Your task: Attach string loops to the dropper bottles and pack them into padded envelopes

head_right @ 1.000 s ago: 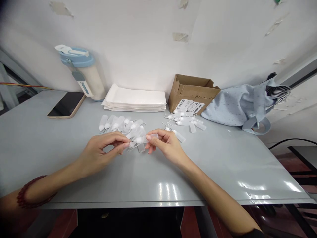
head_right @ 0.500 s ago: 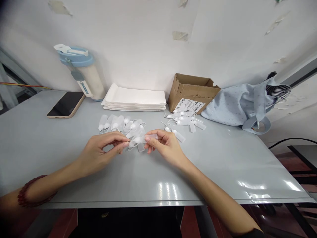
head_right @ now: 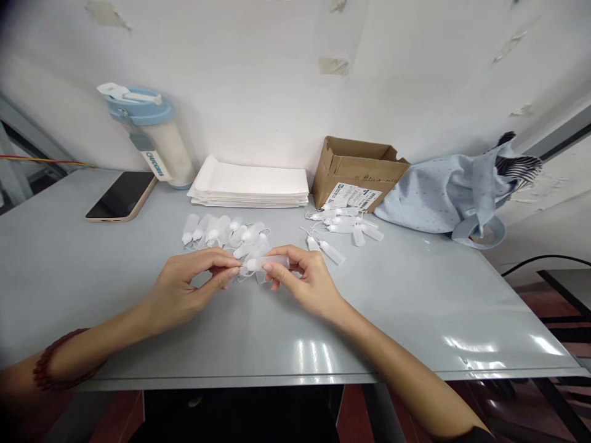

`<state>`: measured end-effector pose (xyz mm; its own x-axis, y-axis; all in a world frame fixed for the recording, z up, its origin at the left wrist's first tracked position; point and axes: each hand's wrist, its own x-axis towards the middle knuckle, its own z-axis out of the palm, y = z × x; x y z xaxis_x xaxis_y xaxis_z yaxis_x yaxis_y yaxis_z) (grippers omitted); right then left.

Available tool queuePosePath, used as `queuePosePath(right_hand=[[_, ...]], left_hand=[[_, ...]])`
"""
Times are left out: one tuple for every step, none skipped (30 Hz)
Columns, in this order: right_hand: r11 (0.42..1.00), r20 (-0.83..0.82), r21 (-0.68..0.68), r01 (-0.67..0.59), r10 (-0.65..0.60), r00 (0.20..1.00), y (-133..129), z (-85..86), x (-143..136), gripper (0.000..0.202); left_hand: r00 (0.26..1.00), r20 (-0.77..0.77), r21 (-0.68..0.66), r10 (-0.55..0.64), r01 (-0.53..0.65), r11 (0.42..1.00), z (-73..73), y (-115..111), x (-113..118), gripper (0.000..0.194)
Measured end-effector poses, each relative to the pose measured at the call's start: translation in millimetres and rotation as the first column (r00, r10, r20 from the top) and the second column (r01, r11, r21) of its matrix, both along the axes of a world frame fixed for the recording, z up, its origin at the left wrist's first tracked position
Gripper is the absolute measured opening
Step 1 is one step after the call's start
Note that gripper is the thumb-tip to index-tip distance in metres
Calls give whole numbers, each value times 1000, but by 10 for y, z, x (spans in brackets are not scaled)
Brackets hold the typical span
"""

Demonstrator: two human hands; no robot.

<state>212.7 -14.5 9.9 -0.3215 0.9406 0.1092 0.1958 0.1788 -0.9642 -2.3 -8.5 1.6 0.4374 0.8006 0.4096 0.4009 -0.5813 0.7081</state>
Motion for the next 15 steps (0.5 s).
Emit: queuePosePath(right_hand=[[1000, -3, 6, -3, 3, 1000, -4, -7, -4, 19], [1000, -7, 10, -5, 5, 1000, -8, -12, -9, 19], [1000, -10, 11, -5, 6, 1000, -12, -17, -14, 19], [1000, -9, 9, -6, 6, 1000, -15, -21, -19, 20], [1000, -5, 8, -7, 7, 1000, -19, -24, -25, 20], [1000, 2, 7, -8, 8, 1000, -23, -25, -30, 20], [1000, 13, 5, -8, 7, 1000, -26, -25, -35, 21], [1000, 23, 4, -7, 6, 1000, -30, -24, -39, 21], [1000, 28, 5, -5, 5, 1000, -32, -23, -42, 21], [1000, 29, 6, -5, 5, 1000, -33, -20, -43, 21], [1000, 22, 9, -6, 6, 1000, -33, -17, -42, 21], [1000, 10, 11, -10, 10, 1000, -30, -12, -39, 20], [1000, -4, 12, -16, 16, 1000, -26, -6, -32, 19], [1000, -16, 14, -21, 21, 1000, -20, 1, -24, 19], [1000, -23, 17, -21, 21, 1000, -12, 9, -13, 18]], left_hand=[[1000, 4, 7, -3, 2, 1000, -2, -2, 2, 13], [1000, 6, 11, -5, 5, 1000, -4, -3, 4, 13], [1000, 9, 15, -6, 6, 1000, -7, -4, 6, 13], [1000, 12, 19, -7, 7, 1000, -9, -5, 9, 13], [1000, 15, 25, -7, 6, 1000, -13, -6, 11, 13], [1000, 18, 31, -6, 5, 1000, -16, -7, 13, 12], [1000, 20, 39, -4, 3, 999, -20, -10, 13, 12], [1000, 19, 45, -3, 2, 999, -24, -13, 13, 12], [1000, 15, 52, -3, 2, 999, -27, -18, 12, 12], [1000, 9, 57, -2, 2, 998, -29, -23, 11, 12], [1000, 2, 62, -1, 1, 998, -31, -28, 9, 12], [1000, -6, 64, 4, -4, 998, -33, -32, 7, 12], [1000, -10, 60, 12, -11, 998, -34, -35, 6, 10], [1000, -9, 47, 20, -19, 999, -34, -36, 5, 8], [1000, -1, 26, 26, -26, 999, -33, -34, 5, 11]])
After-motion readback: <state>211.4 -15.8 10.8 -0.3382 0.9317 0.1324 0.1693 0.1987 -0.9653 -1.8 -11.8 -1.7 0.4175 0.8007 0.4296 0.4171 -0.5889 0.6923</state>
